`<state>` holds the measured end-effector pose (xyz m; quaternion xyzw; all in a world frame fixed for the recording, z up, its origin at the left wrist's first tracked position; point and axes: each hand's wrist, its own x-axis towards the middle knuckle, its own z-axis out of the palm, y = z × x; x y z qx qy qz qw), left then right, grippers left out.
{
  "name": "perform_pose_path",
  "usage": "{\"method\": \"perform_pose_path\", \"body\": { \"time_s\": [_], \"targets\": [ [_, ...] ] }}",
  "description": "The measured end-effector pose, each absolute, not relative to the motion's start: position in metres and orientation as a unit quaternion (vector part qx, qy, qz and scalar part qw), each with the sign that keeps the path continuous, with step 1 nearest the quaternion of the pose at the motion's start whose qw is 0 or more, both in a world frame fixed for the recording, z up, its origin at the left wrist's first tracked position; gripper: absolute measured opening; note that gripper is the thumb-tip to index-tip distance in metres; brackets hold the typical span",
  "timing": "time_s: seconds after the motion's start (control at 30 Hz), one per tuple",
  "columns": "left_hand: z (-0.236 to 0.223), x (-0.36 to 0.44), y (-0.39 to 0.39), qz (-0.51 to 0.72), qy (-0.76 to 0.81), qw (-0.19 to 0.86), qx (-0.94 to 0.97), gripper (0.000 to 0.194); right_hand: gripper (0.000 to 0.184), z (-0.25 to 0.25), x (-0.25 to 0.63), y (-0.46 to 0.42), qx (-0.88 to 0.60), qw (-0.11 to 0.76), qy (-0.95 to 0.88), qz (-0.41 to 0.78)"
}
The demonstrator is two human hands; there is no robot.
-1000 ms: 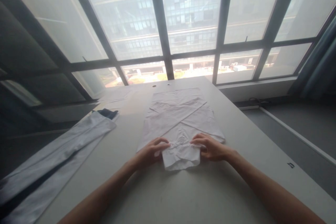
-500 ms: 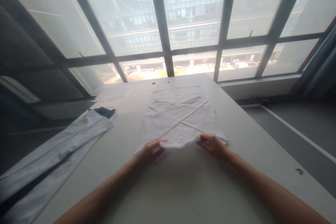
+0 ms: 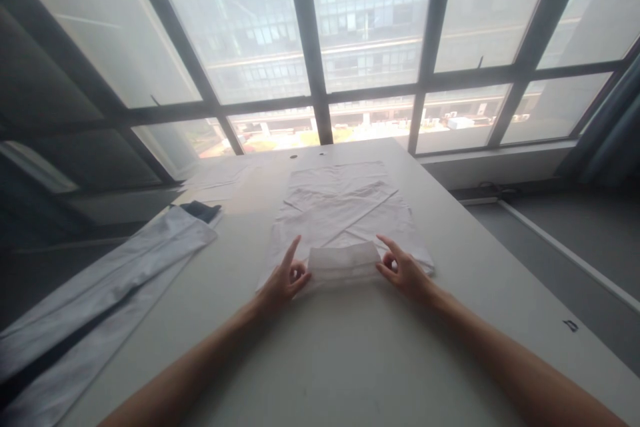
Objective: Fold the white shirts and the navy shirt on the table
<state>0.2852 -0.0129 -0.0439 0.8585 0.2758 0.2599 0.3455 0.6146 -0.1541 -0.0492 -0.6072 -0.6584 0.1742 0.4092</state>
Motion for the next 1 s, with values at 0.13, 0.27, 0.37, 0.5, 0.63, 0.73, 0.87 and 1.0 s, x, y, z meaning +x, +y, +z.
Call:
{"method": "perform_pose_path", "body": {
  "time_s": [0.13,0.27,0.37,0.5,0.63,0.73,0.87,1.0],
  "targets": [
    [-0.046,0.286,-0.013,0.261,0.283,0.350,0.854,0.090,0.047,-0.054,0.615,-0.152,-0.616,0.415,-0.646,0.179],
    [-0.045,0.286,-0.012,0.261,0.288,0.359,0.849,0.083,0.025,-0.057,0.617,-0.152,-0.626,0.397,-0.648,0.177],
    [-0.044,0.286,-0.011,0.245,0.285,0.341,0.862,0.068,0.022,-0.056,0.617,-0.152,-0.624,0.383,-0.659,0.169],
    [-0.043,0.287,-0.009,0.239,0.258,0.295,0.888,0.041,0.030,-0.054,0.615,-0.152,-0.618,0.382,-0.670,0.152],
    [-0.042,0.288,-0.010,0.235,0.253,0.272,0.898,0.033,0.030,-0.049,0.614,-0.152,-0.622,0.357,-0.682,0.144],
    [-0.040,0.289,-0.012,0.218,0.252,0.243,0.911,0.031,0.029,-0.046,0.613,-0.153,-0.620,0.340,-0.694,0.134],
    [-0.035,0.289,-0.017,0.192,0.237,0.177,0.936,0.030,0.030,-0.043,0.610,-0.154,-0.628,0.310,-0.704,0.117],
    [-0.028,0.288,-0.019,0.225,0.216,0.112,0.943,0.031,0.029,-0.043,0.611,-0.155,-0.631,0.287,-0.717,0.076]
  ]
}}
